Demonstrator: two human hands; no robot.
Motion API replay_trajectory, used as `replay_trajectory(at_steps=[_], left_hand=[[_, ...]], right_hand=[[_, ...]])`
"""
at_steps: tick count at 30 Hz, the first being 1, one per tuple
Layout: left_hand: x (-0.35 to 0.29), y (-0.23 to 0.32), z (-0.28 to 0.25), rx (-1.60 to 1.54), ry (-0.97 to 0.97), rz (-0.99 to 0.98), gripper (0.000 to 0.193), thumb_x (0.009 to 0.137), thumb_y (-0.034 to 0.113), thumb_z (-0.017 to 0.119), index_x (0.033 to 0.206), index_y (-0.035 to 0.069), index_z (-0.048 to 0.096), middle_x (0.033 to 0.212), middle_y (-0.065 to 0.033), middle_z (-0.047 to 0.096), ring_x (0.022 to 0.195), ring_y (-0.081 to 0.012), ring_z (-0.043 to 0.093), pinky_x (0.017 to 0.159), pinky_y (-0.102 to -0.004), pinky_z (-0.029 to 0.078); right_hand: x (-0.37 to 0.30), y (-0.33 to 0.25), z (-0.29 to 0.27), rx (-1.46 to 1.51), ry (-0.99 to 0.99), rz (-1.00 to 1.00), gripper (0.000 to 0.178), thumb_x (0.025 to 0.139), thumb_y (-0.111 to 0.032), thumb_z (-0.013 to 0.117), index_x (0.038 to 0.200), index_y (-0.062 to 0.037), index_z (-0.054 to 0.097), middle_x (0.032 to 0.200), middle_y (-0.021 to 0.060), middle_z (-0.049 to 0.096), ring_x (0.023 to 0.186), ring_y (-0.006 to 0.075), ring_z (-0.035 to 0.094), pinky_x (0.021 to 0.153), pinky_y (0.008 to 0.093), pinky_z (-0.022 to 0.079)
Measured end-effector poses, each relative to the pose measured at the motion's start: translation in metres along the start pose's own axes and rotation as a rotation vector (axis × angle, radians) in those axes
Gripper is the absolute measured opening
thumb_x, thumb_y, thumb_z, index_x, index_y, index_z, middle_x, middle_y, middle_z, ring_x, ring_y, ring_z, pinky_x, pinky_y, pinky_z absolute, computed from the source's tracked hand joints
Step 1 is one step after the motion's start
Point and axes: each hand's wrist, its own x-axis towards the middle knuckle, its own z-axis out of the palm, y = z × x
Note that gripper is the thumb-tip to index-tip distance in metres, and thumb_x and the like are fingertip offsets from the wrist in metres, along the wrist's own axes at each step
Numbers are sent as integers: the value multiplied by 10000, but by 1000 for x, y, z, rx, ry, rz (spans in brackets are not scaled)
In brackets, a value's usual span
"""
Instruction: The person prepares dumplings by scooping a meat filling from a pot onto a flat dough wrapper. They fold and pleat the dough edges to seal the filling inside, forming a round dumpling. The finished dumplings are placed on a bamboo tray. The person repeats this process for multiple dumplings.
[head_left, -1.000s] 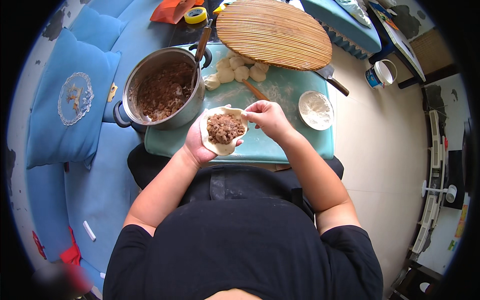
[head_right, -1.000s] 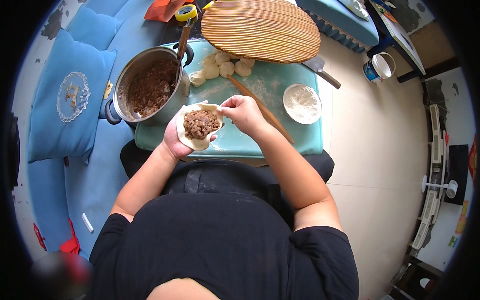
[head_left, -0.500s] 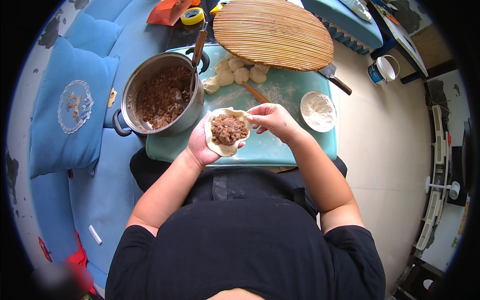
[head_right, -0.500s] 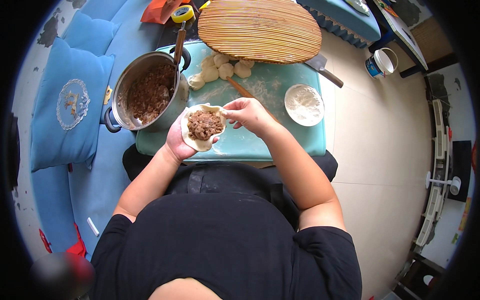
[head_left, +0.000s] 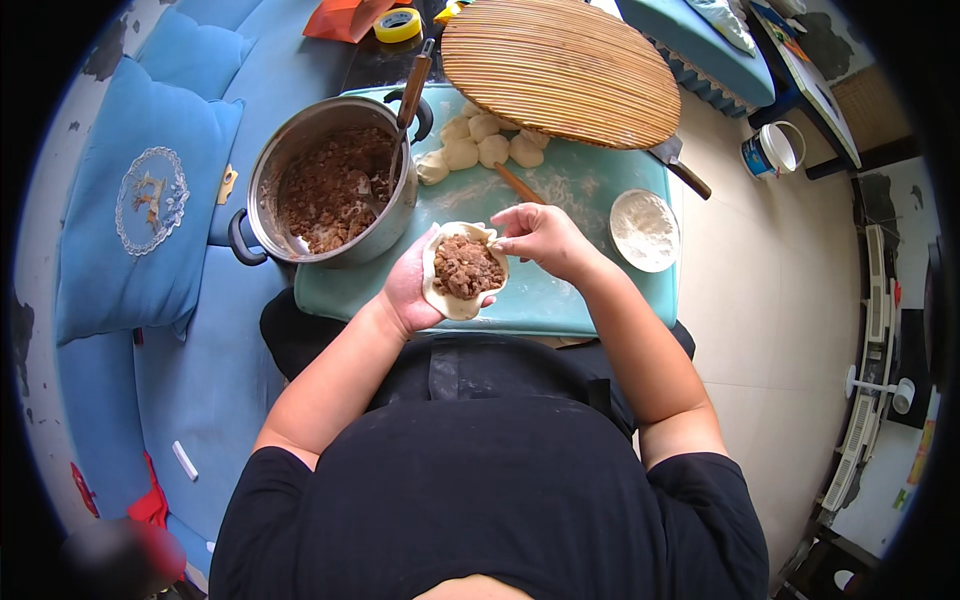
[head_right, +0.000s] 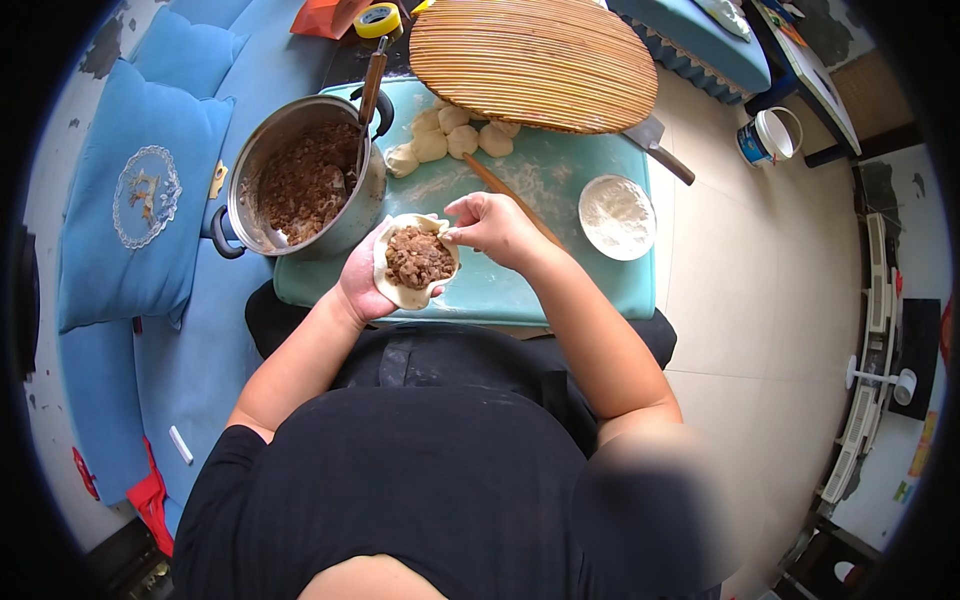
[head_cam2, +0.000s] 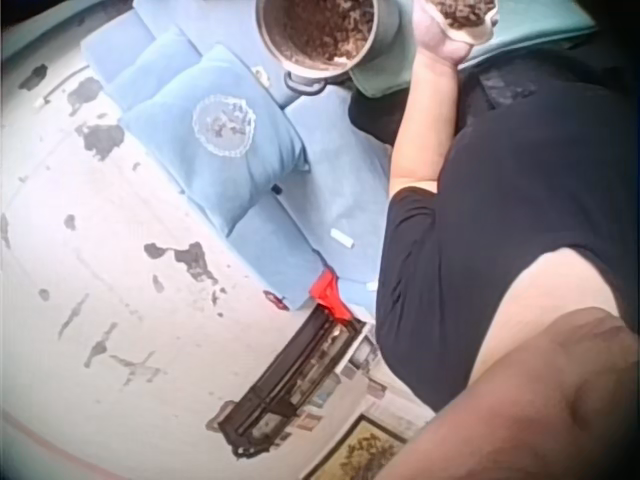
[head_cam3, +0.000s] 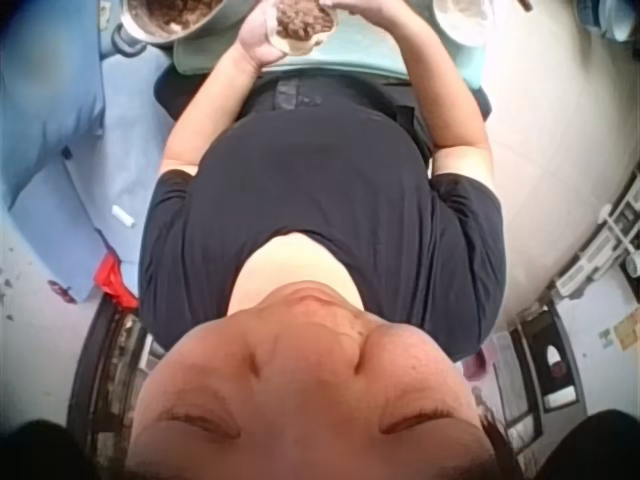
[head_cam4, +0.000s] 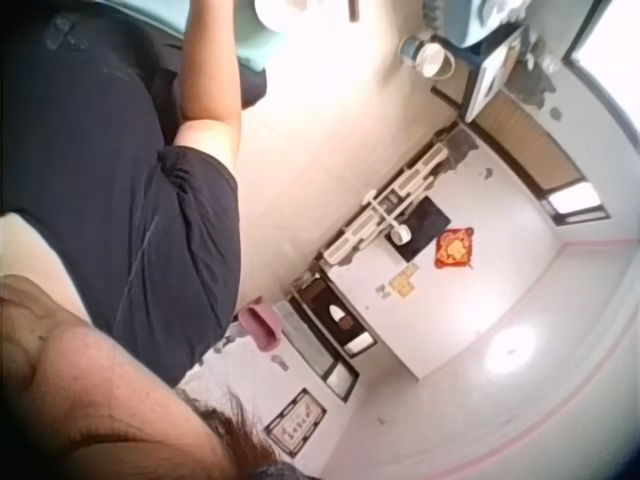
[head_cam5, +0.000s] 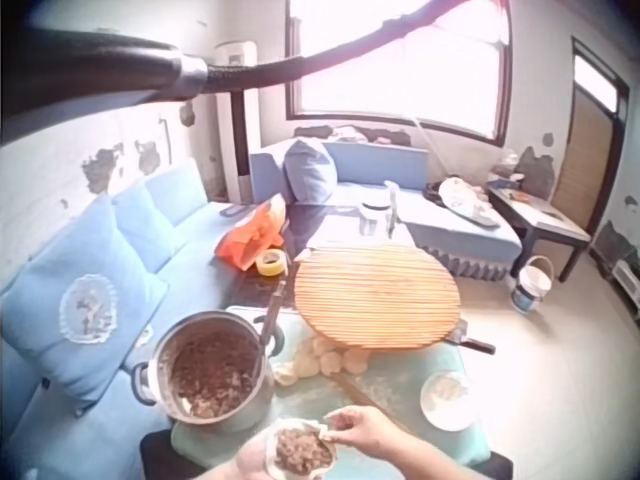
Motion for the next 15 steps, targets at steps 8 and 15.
replay_trajectory(at_steps=[8,15], left_hand=[[-2,-3,0,-34,3,58,477,959,433,250,1252,123,464,1206,-126,537,1061,-335,542,792,-581,469],[-2,-4,-3,-47,57,103,485,952,455,274,1259,129,460,1230,-124,522,1094,-337,519,838,-580,447]], right_hand=[[-2,4,4,-86,78,-70,150,763,-104,679,841,20,648,750,49,632,660,108,550,614,269,465],[-4,6,13,-244,206,-238,119,745,-62,662,843,1,637,706,65,611,635,158,566,629,288,477]])
